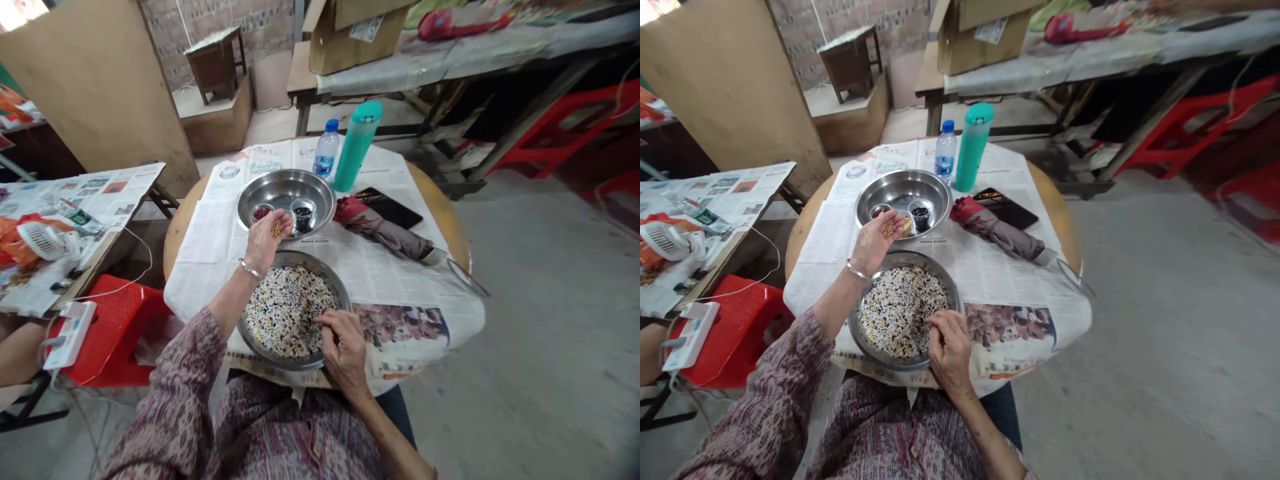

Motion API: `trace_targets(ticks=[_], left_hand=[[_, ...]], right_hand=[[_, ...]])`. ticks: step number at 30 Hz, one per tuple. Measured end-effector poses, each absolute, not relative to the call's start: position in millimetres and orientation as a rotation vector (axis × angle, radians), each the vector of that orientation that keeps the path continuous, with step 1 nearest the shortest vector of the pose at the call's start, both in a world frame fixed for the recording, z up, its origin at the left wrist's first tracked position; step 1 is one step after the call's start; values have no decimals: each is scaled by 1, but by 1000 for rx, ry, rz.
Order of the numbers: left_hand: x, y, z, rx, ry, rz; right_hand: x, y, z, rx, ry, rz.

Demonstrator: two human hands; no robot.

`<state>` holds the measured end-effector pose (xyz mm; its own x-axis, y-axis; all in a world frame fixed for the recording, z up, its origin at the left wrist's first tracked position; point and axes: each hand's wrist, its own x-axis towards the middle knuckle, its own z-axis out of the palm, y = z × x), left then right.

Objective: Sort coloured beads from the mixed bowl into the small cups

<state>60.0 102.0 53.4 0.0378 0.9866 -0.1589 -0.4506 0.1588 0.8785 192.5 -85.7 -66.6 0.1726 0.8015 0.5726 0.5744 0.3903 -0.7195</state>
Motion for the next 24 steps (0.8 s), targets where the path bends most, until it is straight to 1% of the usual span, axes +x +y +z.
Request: trace_targets(ticks=[3, 5, 9, 17, 24], left_hand=[[73, 136, 47, 955, 1082, 1329], [80, 150, 41, 1132, 1167, 1280], [83, 157, 38, 1339, 1187, 1212], [74, 148, 53, 1399, 1186, 1089], [70, 152, 48, 1338, 1083, 1060]], right_hand=[[192, -86, -67, -1279, -1507, 251], [192, -85, -68, -1274, -1500, 249], [192, -85, -67, -1265, -1494, 254], [192, -85, -68, -1261, -1491, 263], [192, -84, -67, -1260, -1494, 257]])
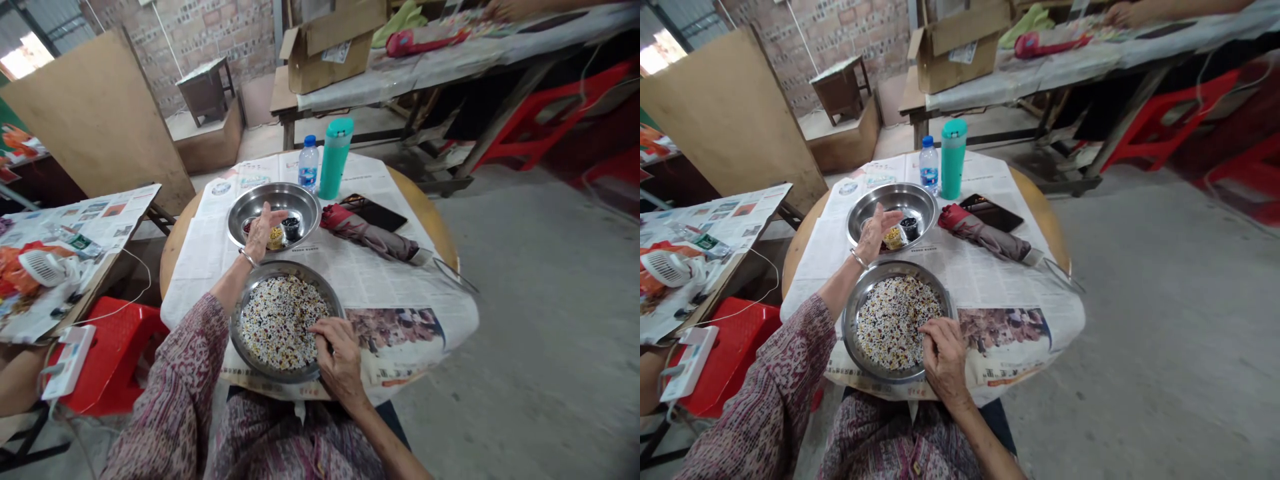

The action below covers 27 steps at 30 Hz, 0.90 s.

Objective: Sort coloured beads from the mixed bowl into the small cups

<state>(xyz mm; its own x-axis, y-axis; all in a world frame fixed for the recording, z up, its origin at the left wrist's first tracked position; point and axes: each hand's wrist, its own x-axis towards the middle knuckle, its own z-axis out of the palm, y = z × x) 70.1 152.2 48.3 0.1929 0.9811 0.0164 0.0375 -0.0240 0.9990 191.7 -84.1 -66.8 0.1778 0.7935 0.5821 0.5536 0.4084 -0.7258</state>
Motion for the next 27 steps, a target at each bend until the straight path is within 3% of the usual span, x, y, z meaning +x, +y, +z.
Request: trace_targets(ticks=[13, 18, 27], left_hand=[[68, 152, 42, 1555, 1083, 1197], [52, 84, 36, 1876, 1107, 1238], [-5, -30, -22, 2428, 1279, 852]], right_hand=[[192, -84, -70, -1272, -1470, 271], [192, -85, -68, -1295, -1456, 301], [190, -88, -69, -1403, -1572, 19]])
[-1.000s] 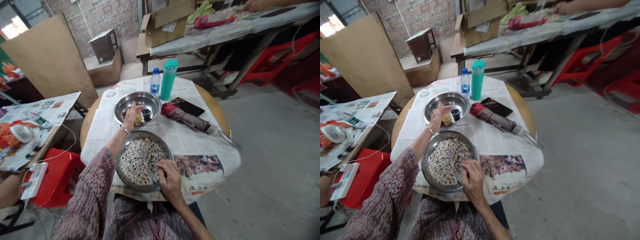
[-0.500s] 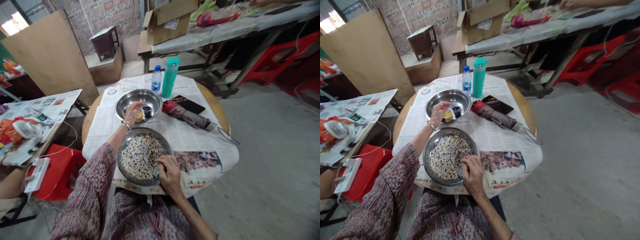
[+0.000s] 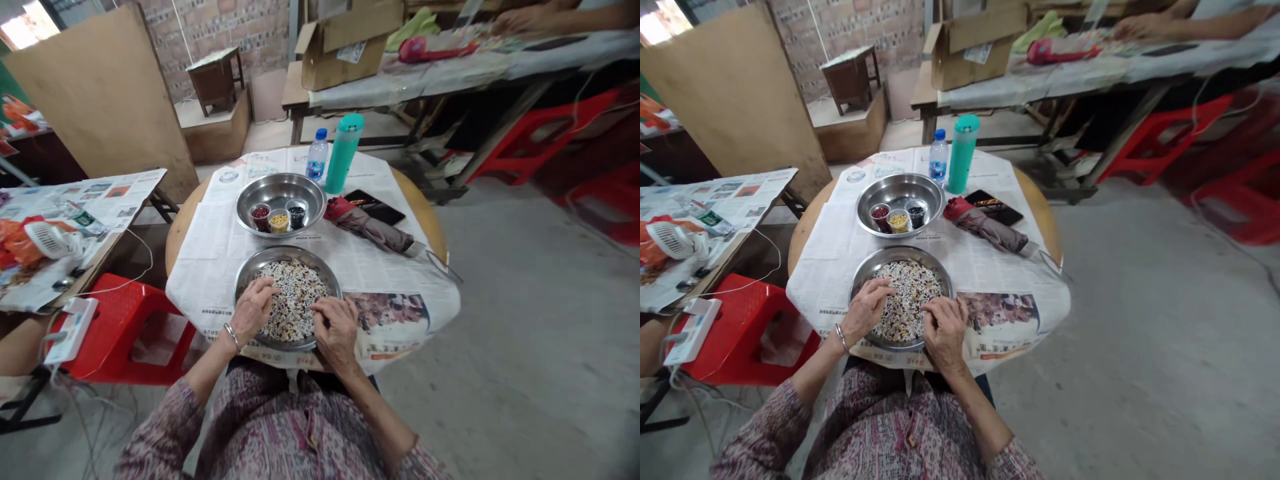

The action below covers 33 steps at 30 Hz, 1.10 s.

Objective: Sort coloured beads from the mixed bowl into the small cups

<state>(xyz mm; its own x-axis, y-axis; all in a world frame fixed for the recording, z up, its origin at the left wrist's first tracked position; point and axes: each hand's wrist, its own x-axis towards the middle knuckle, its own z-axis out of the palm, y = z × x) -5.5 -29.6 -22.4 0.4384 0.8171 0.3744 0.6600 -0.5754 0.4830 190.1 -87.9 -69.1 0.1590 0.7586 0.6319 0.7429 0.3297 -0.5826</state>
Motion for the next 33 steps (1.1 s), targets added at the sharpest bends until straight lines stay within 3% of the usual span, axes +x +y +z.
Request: trace_targets(ticks=[6, 19, 33], left_hand=[[-6, -32, -34, 2441, 1324, 900], [-3, -36, -43, 2446, 1369, 836], [0, -43, -37, 2430, 1434, 707]], right_hand=[[197, -77, -52, -1533, -1893, -119], [167, 14, -51, -1502, -2200, -88], [186, 16, -58, -1464, -2105, -16]])
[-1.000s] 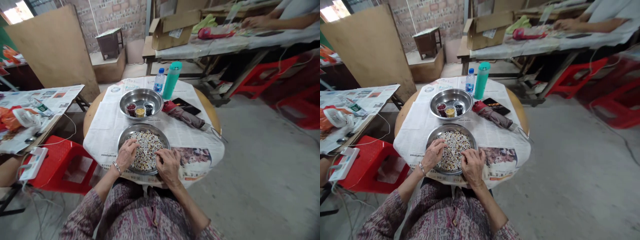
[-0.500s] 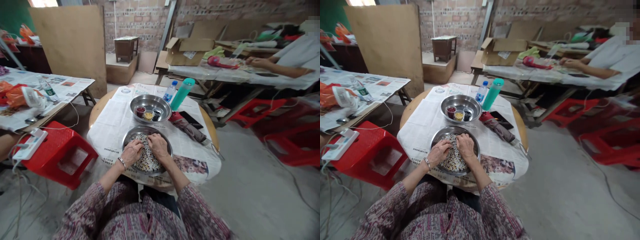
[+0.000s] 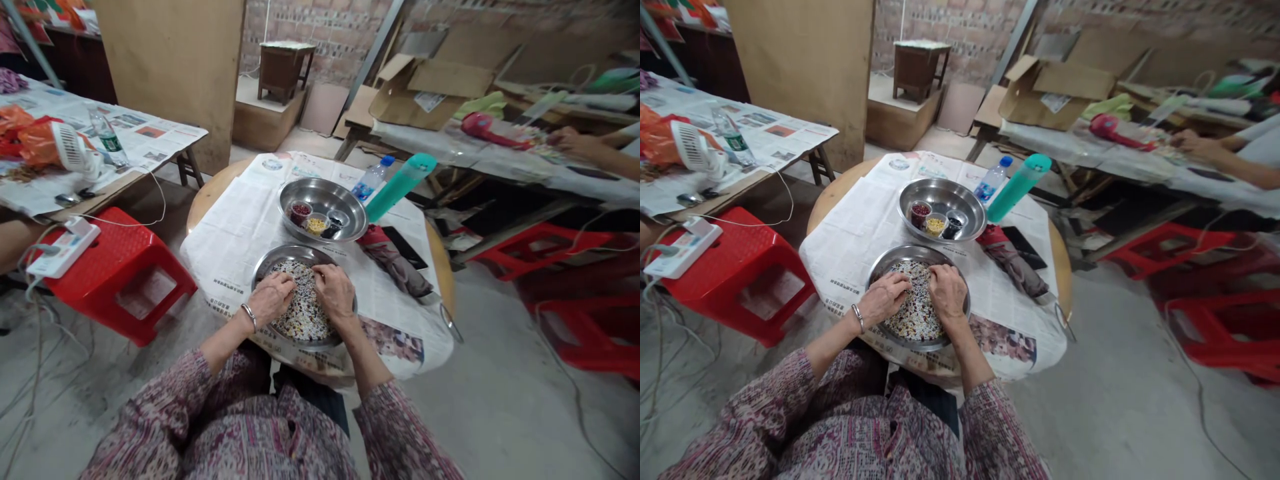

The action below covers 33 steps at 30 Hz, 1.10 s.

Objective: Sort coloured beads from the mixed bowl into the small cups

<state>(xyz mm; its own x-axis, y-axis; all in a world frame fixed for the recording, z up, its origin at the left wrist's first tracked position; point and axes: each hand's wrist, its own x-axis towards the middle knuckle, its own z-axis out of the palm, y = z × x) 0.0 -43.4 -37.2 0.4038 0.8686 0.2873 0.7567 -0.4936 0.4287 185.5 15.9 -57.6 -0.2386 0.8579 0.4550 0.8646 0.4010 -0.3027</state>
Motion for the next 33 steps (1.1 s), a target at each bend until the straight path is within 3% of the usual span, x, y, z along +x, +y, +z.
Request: trace_targets(ticks=[14, 24, 29, 33], left_hand=[[0, -40, -41, 2499, 1421, 592], [0, -41, -34, 2322, 1407, 751], [12, -34, -24, 1602, 1368, 1108], [26, -27, -20, 788, 960, 1123]], right_hand=[[173, 10, -59, -1382, -2119, 22], [181, 8, -53, -1478, -1696, 395], [176, 5, -43, -1396, -1627, 663], [172, 0, -39, -1238, -1652, 748]])
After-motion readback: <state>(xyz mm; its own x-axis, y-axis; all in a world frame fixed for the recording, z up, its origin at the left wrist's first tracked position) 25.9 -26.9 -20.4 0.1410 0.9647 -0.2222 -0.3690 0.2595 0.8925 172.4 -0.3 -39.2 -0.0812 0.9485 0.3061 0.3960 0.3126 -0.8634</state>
